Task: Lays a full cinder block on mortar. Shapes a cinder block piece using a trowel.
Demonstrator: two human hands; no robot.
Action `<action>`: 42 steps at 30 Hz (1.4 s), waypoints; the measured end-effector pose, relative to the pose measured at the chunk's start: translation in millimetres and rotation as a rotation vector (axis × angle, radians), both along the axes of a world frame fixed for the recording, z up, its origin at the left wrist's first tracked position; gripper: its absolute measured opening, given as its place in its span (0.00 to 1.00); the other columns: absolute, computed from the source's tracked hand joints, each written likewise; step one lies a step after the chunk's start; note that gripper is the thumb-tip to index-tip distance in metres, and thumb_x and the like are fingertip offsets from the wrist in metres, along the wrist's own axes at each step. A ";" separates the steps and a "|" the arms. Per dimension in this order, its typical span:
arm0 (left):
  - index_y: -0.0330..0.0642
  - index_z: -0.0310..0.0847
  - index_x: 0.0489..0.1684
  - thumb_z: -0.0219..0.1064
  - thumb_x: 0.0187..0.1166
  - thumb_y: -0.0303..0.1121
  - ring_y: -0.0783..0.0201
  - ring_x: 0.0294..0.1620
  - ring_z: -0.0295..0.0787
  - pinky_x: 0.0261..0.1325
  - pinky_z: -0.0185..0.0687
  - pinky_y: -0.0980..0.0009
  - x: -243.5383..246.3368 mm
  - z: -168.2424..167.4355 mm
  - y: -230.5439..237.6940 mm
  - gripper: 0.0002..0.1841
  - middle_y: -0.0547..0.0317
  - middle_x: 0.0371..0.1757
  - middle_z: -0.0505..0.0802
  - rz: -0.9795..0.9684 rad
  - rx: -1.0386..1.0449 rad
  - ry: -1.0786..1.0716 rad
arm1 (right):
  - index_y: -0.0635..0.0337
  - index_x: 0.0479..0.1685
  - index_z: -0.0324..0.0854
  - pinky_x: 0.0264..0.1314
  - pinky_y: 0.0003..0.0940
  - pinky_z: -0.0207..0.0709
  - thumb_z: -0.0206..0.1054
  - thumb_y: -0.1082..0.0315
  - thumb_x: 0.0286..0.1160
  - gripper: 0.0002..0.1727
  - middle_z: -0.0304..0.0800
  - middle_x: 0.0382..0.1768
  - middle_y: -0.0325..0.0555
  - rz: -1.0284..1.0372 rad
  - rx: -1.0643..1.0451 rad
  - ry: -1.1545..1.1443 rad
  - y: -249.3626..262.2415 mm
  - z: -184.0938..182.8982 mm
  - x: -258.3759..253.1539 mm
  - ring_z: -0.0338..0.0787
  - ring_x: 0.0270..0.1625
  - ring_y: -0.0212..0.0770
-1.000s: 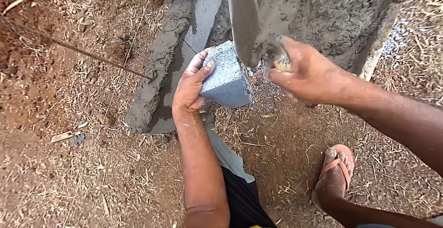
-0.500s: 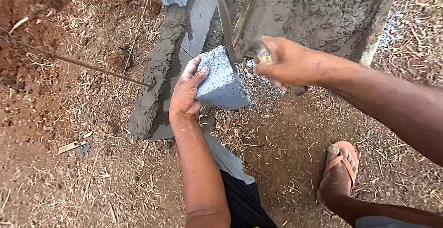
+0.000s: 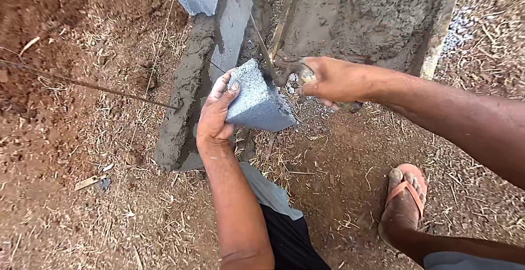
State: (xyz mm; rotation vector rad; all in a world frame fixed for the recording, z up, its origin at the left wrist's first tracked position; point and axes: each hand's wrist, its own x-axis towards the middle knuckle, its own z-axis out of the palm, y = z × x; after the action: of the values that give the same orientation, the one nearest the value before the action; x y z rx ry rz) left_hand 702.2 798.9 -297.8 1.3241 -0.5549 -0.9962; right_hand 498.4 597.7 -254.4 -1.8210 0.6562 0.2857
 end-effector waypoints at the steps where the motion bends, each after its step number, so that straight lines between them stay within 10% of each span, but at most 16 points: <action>1: 0.48 0.68 0.83 0.53 0.91 0.31 0.60 0.58 0.91 0.60 0.90 0.60 0.0 -0.1 0.0 0.22 0.53 0.63 0.89 0.002 -0.002 0.002 | 0.57 0.66 0.71 0.17 0.37 0.81 0.63 0.63 0.88 0.15 0.80 0.26 0.50 0.000 -0.002 -0.002 -1.9 1.4 -2.3 0.79 0.14 0.41; 7: 0.47 0.69 0.81 0.53 0.91 0.31 0.59 0.57 0.91 0.60 0.90 0.60 -5.6 -0.1 -3.3 0.21 0.52 0.62 0.90 -0.002 -0.002 0.001 | 0.55 0.61 0.71 0.11 0.32 0.80 0.64 0.68 0.85 0.11 0.82 0.31 0.46 -0.132 -0.008 -0.266 -1.5 42.5 6.8 0.78 0.13 0.37; 14: 0.48 0.68 0.82 0.54 0.91 0.32 0.59 0.58 0.91 0.61 0.90 0.60 -2.9 -0.8 1.0 0.21 0.52 0.63 0.89 0.020 0.008 0.008 | 0.56 0.67 0.71 0.20 0.39 0.82 0.64 0.63 0.87 0.16 0.82 0.27 0.51 0.017 -0.012 0.042 7.6 -13.3 -7.7 0.81 0.16 0.43; 21: 0.50 0.68 0.83 0.55 0.91 0.33 0.62 0.59 0.90 0.61 0.90 0.62 -4.4 -0.1 -0.4 0.22 0.55 0.65 0.89 -0.003 0.019 -0.030 | 0.56 0.62 0.73 0.13 0.34 0.79 0.64 0.68 0.83 0.13 0.81 0.29 0.48 -0.111 0.013 -0.224 -3.0 24.5 4.1 0.78 0.13 0.39; 27: 0.52 0.70 0.83 0.54 0.92 0.35 0.64 0.60 0.90 0.62 0.89 0.64 -7.2 -0.3 6.0 0.21 0.58 0.66 0.89 0.026 0.044 -0.076 | 0.56 0.70 0.71 0.18 0.37 0.79 0.64 0.64 0.86 0.18 0.80 0.27 0.51 0.010 0.016 0.078 7.0 -28.9 -6.1 0.79 0.15 0.41; 42: 0.47 0.67 0.83 0.53 0.91 0.31 0.59 0.60 0.90 0.62 0.89 0.59 2.1 -5.7 0.5 0.22 0.51 0.65 0.88 -0.002 -0.020 0.012 | 0.56 0.67 0.75 0.17 0.39 0.79 0.65 0.65 0.84 0.16 0.81 0.27 0.50 0.011 -0.012 -0.023 -0.8 -10.5 -6.1 0.78 0.14 0.42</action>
State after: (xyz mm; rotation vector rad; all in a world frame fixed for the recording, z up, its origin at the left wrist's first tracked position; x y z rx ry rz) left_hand 704.3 799.4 -303.5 1.2995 -0.5559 -0.9972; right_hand 492.3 596.9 -264.9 -1.8376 0.6331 0.2688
